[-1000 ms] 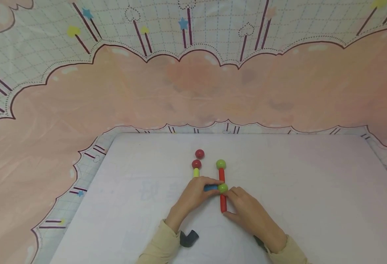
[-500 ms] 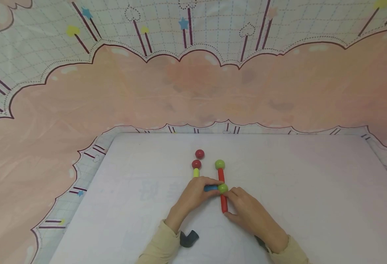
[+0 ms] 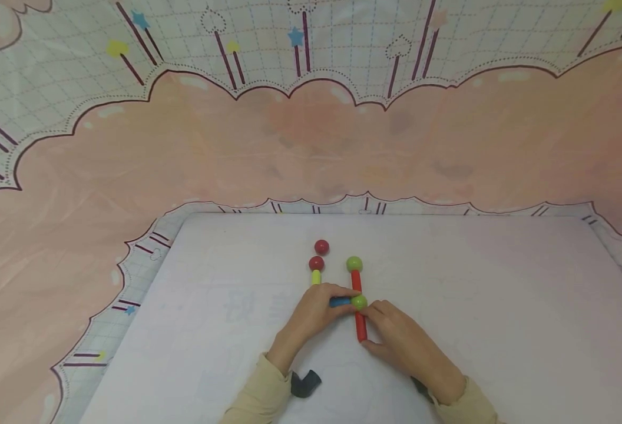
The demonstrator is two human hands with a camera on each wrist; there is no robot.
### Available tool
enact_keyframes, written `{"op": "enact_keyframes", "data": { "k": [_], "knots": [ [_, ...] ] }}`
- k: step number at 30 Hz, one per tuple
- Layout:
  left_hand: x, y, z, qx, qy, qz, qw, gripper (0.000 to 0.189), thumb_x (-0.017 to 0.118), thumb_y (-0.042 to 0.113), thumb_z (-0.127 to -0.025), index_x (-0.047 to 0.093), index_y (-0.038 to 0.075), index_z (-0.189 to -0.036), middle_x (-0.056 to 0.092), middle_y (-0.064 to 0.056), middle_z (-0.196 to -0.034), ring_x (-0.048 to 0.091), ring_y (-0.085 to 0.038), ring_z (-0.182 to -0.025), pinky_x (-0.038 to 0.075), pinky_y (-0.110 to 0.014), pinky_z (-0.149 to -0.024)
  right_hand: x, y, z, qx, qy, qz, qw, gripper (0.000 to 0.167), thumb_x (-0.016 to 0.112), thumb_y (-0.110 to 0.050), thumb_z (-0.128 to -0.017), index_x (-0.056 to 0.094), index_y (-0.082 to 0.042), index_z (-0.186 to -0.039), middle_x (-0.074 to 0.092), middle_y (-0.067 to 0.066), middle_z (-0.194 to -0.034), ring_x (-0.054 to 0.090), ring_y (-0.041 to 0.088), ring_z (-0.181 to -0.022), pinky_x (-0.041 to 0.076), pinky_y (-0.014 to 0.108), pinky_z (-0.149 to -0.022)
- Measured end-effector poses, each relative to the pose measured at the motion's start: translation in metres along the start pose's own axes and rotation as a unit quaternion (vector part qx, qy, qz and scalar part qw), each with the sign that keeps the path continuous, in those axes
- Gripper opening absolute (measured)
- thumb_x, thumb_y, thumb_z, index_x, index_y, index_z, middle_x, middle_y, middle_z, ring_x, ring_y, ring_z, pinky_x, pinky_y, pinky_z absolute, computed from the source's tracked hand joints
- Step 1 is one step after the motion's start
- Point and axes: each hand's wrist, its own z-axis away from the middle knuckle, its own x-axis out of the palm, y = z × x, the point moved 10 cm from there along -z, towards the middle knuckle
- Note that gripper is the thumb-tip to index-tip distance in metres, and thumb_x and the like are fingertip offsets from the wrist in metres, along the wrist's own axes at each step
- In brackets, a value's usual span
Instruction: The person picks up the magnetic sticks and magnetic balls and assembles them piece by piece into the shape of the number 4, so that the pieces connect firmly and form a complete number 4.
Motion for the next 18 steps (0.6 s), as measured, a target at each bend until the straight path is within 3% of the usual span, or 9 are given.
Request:
{"op": "enact_keyframes", "data": {
  "k": [18],
  "knots": [
    [0.001, -0.003, 0.000, -0.008, -0.003, 0.006, 0.9999, 0.032, 0.076, 0.032, -0.087, 0.074, 0.027, -0.118, 0.072, 0.010, -0.117, 0.064, -0.009, -0.110, 0.051, -0.027, -0.098, -0.017, -0.003, -0.010, -0.014, 0.004, 0.014, 0.9998, 0.045, 0.088, -0.021, -0.073, 0.069, -0.005, -0.111, 0.069, 0.003, -0.106, 0.065, 0.016, -0.098, 0.059, 0.035, -0.085]
  ]
}}
